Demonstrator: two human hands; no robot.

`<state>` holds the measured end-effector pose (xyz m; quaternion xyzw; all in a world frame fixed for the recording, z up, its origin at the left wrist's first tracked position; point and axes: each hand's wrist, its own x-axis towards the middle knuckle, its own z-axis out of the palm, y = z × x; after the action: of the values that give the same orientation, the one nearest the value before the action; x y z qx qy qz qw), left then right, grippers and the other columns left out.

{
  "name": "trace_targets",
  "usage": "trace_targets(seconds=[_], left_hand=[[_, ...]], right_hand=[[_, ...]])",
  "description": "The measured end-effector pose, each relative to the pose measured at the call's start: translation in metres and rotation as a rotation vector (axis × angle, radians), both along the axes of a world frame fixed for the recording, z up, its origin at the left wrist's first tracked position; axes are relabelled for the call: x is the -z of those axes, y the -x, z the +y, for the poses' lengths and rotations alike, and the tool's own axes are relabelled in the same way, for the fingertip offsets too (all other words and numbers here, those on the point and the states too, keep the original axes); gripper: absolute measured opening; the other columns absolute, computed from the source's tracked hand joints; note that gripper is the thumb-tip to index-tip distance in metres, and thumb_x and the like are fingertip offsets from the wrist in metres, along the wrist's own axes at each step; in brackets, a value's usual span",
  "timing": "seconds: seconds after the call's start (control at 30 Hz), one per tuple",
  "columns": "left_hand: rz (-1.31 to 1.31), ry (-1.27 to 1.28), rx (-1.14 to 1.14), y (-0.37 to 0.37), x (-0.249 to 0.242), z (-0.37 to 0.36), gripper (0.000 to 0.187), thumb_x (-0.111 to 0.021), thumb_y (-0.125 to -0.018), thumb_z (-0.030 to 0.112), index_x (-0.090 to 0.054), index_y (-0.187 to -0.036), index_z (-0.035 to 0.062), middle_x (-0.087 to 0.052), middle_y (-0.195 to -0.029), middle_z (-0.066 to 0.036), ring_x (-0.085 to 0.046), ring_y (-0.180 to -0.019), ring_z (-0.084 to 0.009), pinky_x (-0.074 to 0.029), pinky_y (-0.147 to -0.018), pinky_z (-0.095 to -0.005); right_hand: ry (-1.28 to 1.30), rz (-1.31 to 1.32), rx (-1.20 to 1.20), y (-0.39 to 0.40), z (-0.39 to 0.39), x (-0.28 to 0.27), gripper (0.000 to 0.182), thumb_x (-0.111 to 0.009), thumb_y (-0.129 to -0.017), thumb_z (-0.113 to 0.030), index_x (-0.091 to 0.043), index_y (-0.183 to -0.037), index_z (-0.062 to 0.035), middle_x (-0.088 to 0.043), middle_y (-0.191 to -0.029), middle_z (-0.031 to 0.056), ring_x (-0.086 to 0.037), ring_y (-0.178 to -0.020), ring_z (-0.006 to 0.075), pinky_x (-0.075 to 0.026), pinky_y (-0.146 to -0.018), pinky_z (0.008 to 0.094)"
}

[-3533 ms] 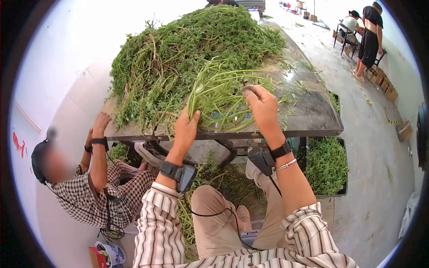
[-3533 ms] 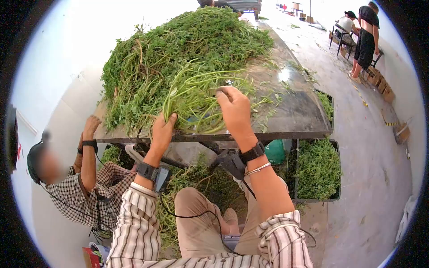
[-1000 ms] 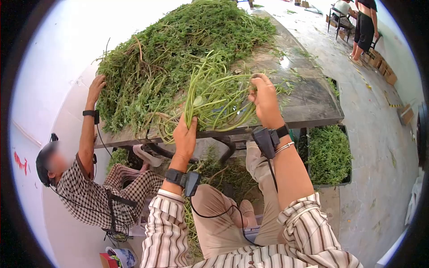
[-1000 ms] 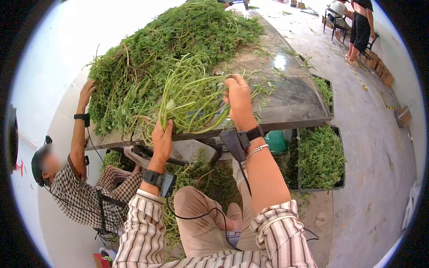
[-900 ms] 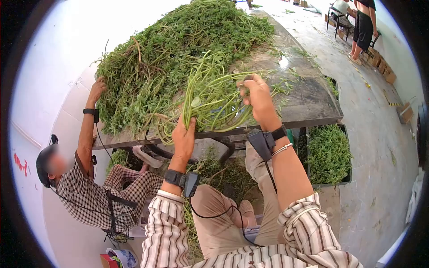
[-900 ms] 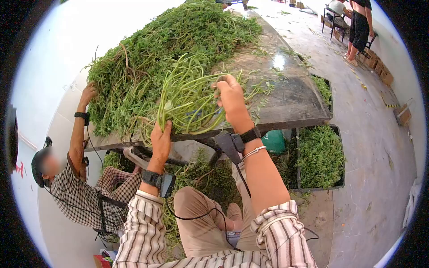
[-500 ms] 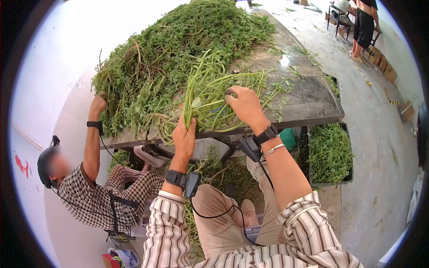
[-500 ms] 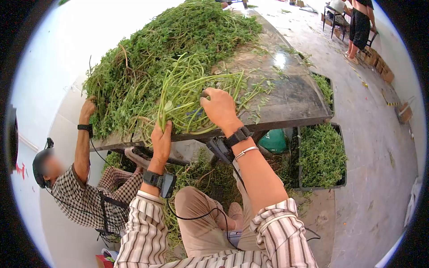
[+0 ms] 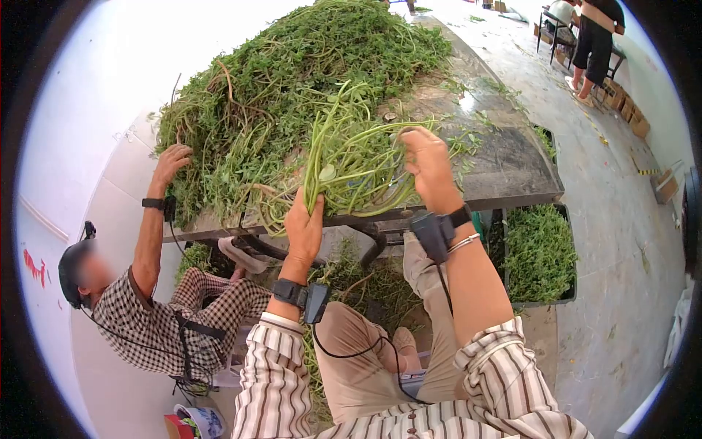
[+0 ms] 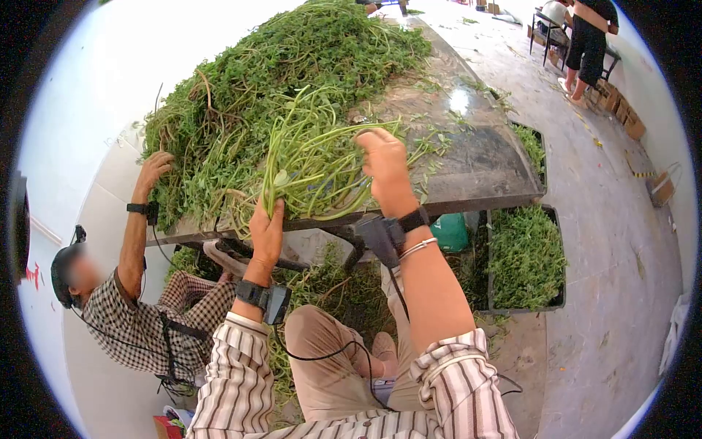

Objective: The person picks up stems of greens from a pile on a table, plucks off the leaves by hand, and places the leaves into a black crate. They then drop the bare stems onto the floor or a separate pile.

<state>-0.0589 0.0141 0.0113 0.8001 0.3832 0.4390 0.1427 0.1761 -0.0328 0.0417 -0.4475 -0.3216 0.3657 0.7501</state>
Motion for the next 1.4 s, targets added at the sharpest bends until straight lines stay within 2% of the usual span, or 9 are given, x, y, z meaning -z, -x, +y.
trace_targets(seconds=[0.07, 0.23, 0.33, 0.43, 0.5, 0.7, 1.03, 1.2, 1.4], left_hand=[[0.018, 0.006, -0.009, 0.0, 0.001, 0.0, 0.031, -0.046, -0.094, 0.034, -0.052, -0.103, 0.0048, -0.057, -0.08, -0.018, -0.054, -0.076, -0.0406, -0.043, -0.065, -0.0407], [0.06, -0.014, 0.023, 0.002, 0.003, -0.001, 0.026, -0.05, -0.093, 0.029, -0.053, -0.103, 0.0055, -0.057, -0.086, -0.019, -0.055, -0.082, -0.0407, -0.043, -0.068, -0.0421], [0.059, -0.052, 0.033, 0.002, 0.007, 0.001, 0.026, -0.051, -0.092, 0.028, -0.053, -0.105, 0.0059, -0.058, -0.087, -0.018, -0.055, -0.083, -0.0405, -0.044, -0.069, -0.0427], [0.079, -0.009, 0.026, 0.003, 0.008, 0.001, 0.025, -0.053, -0.09, 0.025, -0.054, -0.107, 0.0063, -0.059, -0.089, -0.018, -0.055, -0.084, -0.0399, -0.044, -0.07, -0.0427], [0.08, -0.03, 0.035, 0.003, 0.007, -0.001, 0.025, -0.054, -0.09, 0.024, -0.054, -0.107, 0.0062, -0.059, -0.089, -0.018, -0.055, -0.085, -0.0395, -0.044, -0.07, -0.0428], [0.073, -0.097, 0.063, 0.004, 0.007, 0.0, 0.027, -0.056, -0.088, 0.021, -0.054, -0.11, 0.0048, -0.06, -0.093, -0.018, -0.056, -0.087, -0.0384, -0.045, -0.073, -0.0427], [0.092, -0.128, 0.056, 0.005, 0.01, 0.003, 0.03, -0.057, -0.088, 0.02, -0.054, -0.112, 0.0046, -0.06, -0.097, -0.018, -0.056, -0.09, -0.0387, -0.045, -0.076, -0.0423], [0.096, -0.082, 0.053, 0.004, 0.006, 0.0, 0.029, -0.057, -0.088, 0.021, -0.055, -0.111, 0.0047, -0.06, -0.096, -0.018, -0.056, -0.089, -0.0383, -0.045, -0.075, -0.0422], [0.112, -0.093, 0.057, 0.003, 0.005, 0.001, 0.028, -0.057, -0.087, 0.019, -0.055, -0.111, 0.0049, -0.06, -0.096, -0.017, -0.056, -0.09, -0.0381, -0.045, -0.076, -0.0424]], right_hand=[[-0.186, 0.462, -0.177, -0.007, -0.008, -0.006, 0.008, -0.053, -0.087, -0.013, -0.057, -0.088, -0.0062, -0.049, -0.075, -0.0017, -0.036, -0.06, 0.0056, -0.027, -0.045, 0.0202], [-0.235, 0.572, -0.216, -0.003, -0.016, -0.023, 0.005, -0.05, -0.089, -0.015, -0.05, -0.088, -0.0104, -0.049, -0.078, -0.0013, -0.033, -0.057, 0.0069, -0.028, -0.046, 0.0217], [-0.224, 0.453, -0.312, -0.002, -0.01, -0.023, 0.009, -0.05, -0.09, -0.018, -0.051, -0.091, -0.0086, -0.047, -0.071, -0.0024, -0.034, -0.056, 0.0077, -0.028, -0.046, 0.0216], [-0.079, 0.045, -0.166, 0.005, -0.004, -0.023, 0.018, -0.053, -0.088, -0.02, -0.058, -0.096, -0.0046, -0.055, -0.069, 0.0017, -0.047, -0.06, 0.0124, -0.038, -0.052, 0.0245], [-0.086, -0.605, 0.26, 0.011, 0.0, -0.023, 0.026, -0.057, -0.083, -0.021, -0.063, -0.102, -0.0038, -0.066, -0.08, 0.009, -0.061, -0.076, 0.0221, -0.047, -0.067, 0.0308], [-0.03, -0.938, 0.39, 0.024, 0.002, -0.021, 0.031, -0.059, -0.079, -0.022, -0.064, -0.105, -0.0073, -0.064, -0.107, 0.0136, -0.06, -0.097, 0.0312, -0.047, -0.085, 0.0377], [0.014, -1.066, 0.312, 0.021, 0.008, -0.014, 0.027, -0.059, -0.078, -0.021, -0.067, -0.102, -0.0099, -0.064, -0.107, 0.0119, -0.06, -0.096, 0.0309, -0.048, -0.084, 0.0401], [0.024, -1.06, 0.143, 0.018, 0.011, -0.011, 0.029, -0.061, -0.077, -0.021, -0.066, -0.099, -0.0029, -0.064, -0.1, 0.017, -0.061, -0.093, 0.0326, -0.048, -0.084, 0.038], [-0.018, -1.0, 0.307, 0.024, 0.013, -0.011, 0.023, -0.057, -0.078, -0.019, -0.067, -0.093, -0.0044, -0.065, -0.091, 0.0143, -0.06, -0.086, 0.0348, -0.048, -0.078, 0.041]])
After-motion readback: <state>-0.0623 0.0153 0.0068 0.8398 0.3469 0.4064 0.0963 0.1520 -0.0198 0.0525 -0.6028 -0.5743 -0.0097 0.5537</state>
